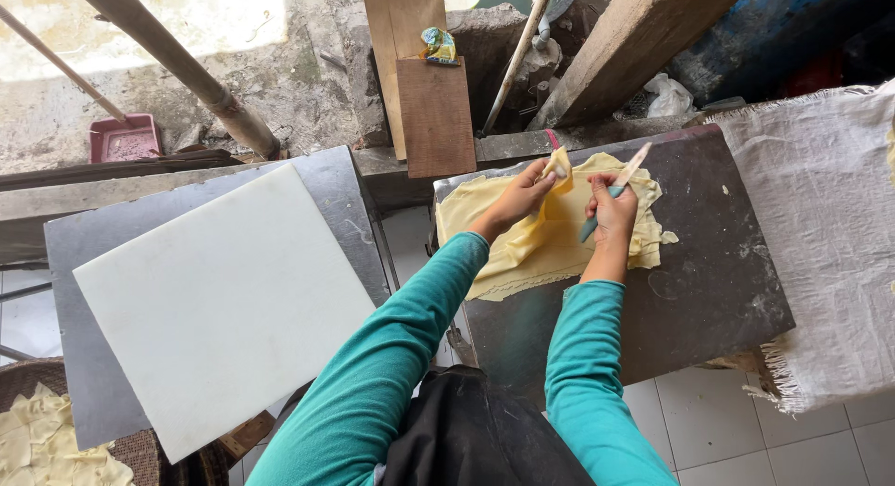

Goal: The person cuts thin sheets of dough into strips and squares using a knife on a white cutting board. The cut pieces are transferred into a woven basket. The person repeats this process with multiple dough sheets throughout the clip.

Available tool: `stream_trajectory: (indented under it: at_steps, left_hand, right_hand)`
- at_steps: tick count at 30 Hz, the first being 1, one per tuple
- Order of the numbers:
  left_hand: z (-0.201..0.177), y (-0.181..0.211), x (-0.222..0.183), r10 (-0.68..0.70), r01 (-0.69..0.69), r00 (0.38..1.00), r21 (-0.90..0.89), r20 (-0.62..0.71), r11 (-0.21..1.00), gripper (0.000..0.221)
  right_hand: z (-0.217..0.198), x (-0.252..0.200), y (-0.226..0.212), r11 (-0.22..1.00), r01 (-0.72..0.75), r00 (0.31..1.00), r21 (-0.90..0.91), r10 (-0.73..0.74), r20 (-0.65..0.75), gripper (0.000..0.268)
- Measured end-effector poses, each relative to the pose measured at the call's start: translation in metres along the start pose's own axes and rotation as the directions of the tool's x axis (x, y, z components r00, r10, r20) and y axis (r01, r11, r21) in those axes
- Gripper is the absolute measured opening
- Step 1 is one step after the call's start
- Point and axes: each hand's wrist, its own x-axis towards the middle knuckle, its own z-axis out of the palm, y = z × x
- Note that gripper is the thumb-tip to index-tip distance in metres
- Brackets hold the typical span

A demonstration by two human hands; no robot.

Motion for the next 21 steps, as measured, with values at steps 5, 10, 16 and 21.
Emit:
stream_trajectory:
  at_steps: [5,10,16,21]
  left_hand:
    - [0.004,-0.006,-0.005,0.021,-0.015,0.999,-0.133,0.044,0.991,0.027]
    - [0.002,-0.012,0.000,-0.009,-0.011,0.999,-0.462,-0.042,0.887,0.029]
    - [-0.019,0.002,-0.009,-0.023,-0.119,0.983,-0.720,-0.184,0.684,0.035]
    - [-0.056,0.030,-0.039,-0.012,-0.261,0.932,-0.691,-0.363,0.674,0.046]
  right_hand:
    - [0.005,-0.010,0.007,0.986,-0.065,0.992,-0.153,0.081,0.097,0.017]
    - [-0.008,-0.004,0.024,0.999,0.004,1.000,-0.037,-0.005,-0.012,0.018]
    - [-0.045,0.010,0.036,0.997,-0.014,0.996,0.072,0.020,-0.085,0.014]
    - [-0.072,0.008,0.045,0.998,-0.057,0.975,0.012,0.058,-0.214,0.015]
